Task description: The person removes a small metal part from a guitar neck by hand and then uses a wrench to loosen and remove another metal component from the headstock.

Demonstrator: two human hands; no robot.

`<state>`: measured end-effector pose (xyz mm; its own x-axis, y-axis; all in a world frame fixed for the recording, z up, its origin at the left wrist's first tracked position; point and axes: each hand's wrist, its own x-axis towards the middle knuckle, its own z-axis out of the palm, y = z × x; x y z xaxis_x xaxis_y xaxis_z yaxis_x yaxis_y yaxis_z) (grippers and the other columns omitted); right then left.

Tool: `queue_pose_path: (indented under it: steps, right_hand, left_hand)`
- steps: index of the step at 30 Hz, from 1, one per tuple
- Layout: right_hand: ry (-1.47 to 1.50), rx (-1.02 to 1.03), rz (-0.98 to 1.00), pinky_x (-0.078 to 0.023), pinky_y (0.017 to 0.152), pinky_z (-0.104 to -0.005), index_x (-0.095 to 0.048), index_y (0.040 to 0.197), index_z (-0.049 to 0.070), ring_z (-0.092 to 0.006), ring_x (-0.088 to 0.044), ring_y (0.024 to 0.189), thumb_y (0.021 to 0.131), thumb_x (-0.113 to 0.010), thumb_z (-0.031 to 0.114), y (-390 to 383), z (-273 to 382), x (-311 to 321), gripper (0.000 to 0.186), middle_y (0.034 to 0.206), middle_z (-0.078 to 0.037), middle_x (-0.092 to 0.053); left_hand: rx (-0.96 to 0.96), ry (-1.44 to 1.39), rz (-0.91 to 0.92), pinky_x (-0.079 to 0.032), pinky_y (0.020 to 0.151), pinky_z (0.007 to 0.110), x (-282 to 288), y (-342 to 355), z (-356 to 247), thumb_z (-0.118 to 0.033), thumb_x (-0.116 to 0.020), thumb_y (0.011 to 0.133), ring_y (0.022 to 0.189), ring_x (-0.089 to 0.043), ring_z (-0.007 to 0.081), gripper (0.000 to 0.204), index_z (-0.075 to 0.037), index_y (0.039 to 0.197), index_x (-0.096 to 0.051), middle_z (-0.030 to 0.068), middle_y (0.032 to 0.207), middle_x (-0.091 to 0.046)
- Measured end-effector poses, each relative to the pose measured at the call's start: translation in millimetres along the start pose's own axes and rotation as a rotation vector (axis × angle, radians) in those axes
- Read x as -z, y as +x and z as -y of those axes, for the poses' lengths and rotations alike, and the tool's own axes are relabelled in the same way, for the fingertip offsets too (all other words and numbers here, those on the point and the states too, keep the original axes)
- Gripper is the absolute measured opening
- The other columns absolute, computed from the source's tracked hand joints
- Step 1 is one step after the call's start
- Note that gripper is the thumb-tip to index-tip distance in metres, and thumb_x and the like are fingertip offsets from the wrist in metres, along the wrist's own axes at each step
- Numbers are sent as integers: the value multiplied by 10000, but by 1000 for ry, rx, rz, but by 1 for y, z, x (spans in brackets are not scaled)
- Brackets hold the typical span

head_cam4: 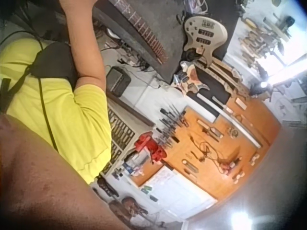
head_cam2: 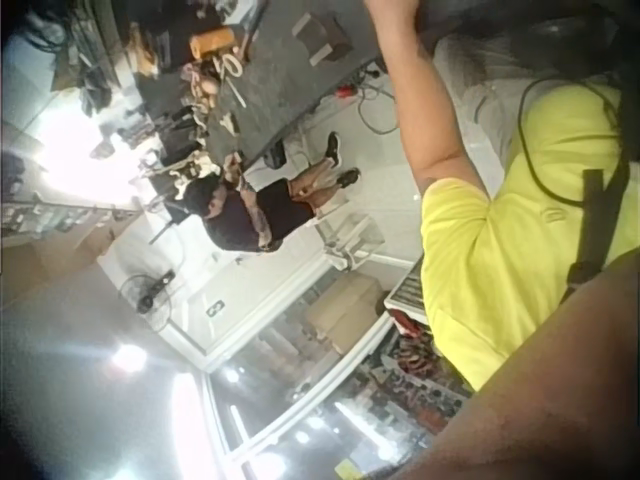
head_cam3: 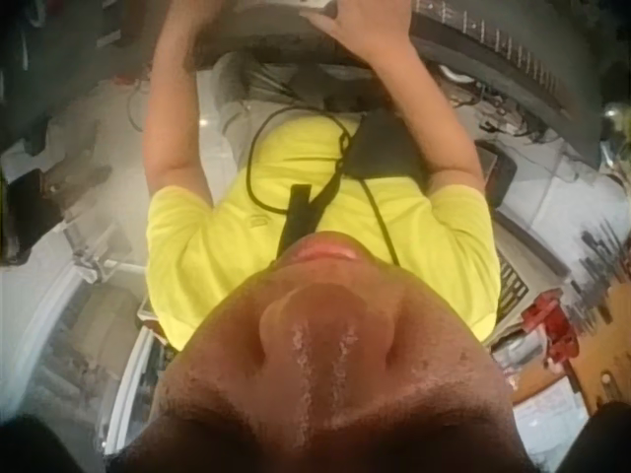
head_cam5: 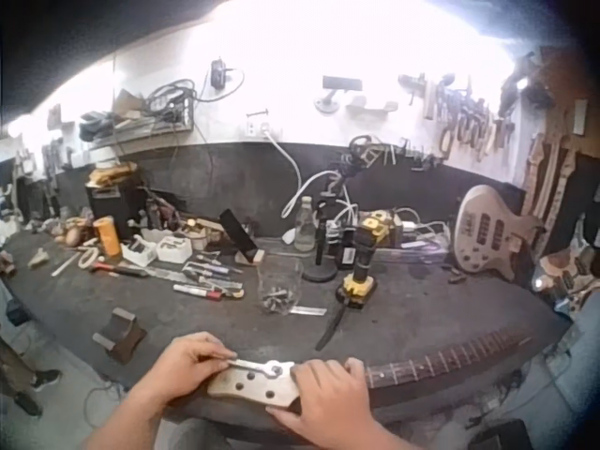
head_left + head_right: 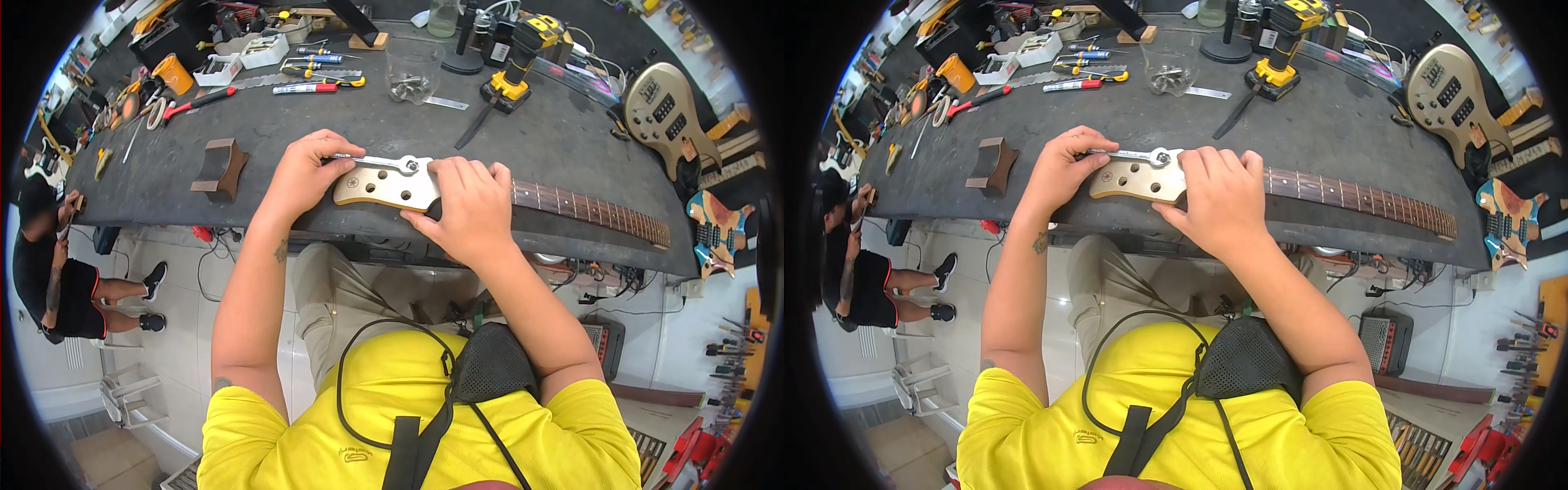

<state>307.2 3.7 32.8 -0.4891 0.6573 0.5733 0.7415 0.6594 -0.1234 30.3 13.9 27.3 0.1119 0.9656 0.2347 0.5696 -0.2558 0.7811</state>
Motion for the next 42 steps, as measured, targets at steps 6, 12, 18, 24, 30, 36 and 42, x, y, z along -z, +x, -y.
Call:
queue_pose_path:
  steps: [6,12,18,24,30,36,42]
  right_hand:
    - [8,16,0,-391,895,-437,-677,1120,102,-225,-647,961,644,-940,425,-1,-5,-2,632,1015,-33,-690]
    - [113,17,101,-395,930,-450,-599,1324,70,-250,-654,1012,700,-906,290,0,-9,12,730,1080,-59,-693]
    - [130,-20,126,-393,951,-458,-564,1367,55,-261,-655,1041,712,-862,231,-1,-8,11,742,1119,-78,-697]
    - [162,0,126,-386,956,-458,-589,1338,60,-262,-660,1043,745,-821,286,1,-9,17,675,1133,-93,-709]
    - [458,-298,379,-482,950,-430,-666,1223,35,-322,-674,1090,879,-710,278,33,-23,11,423,1169,-167,-718]
    - [1290,-478,809,-462,875,-286,-657,1261,58,-137,-640,1025,944,-551,275,103,-74,-41,399,1195,-68,-764]
    - [1150,-373,736,-458,864,-260,-424,1507,2,-102,-611,1017,982,-503,167,93,-57,-30,556,1241,-130,-761]
  left_hand:
    - [-72,35,37,-531,972,351,-5,28,9,14,-733,900,1097,-677,230,232,-53,1112,-798,73,1107,-746]
    - [-287,204,81,-504,1059,406,-10,67,13,10,-731,902,1225,-631,299,222,-76,1098,-786,73,1132,-749]
    - [-587,502,162,-500,1024,418,-25,94,-8,94,-678,843,1206,-546,323,306,-99,1057,-782,11,1166,-711]
    - [-690,737,229,-515,972,420,-15,91,-16,3,-647,874,1117,-603,309,294,-131,1102,-776,41,1193,-711]
    - [-675,661,131,-496,993,432,-9,80,-7,103,-617,807,1121,-595,317,360,-94,1073,-761,64,1187,-692]
    - [-604,663,130,-480,1018,445,-9,75,-4,80,-613,811,1159,-586,325,341,-87,1077,-745,81,1205,-670]
    - [-492,574,188,-507,1012,436,-3,53,-4,48,-607,842,1177,-608,331,302,-71,1086,-741,92,1226,-696]
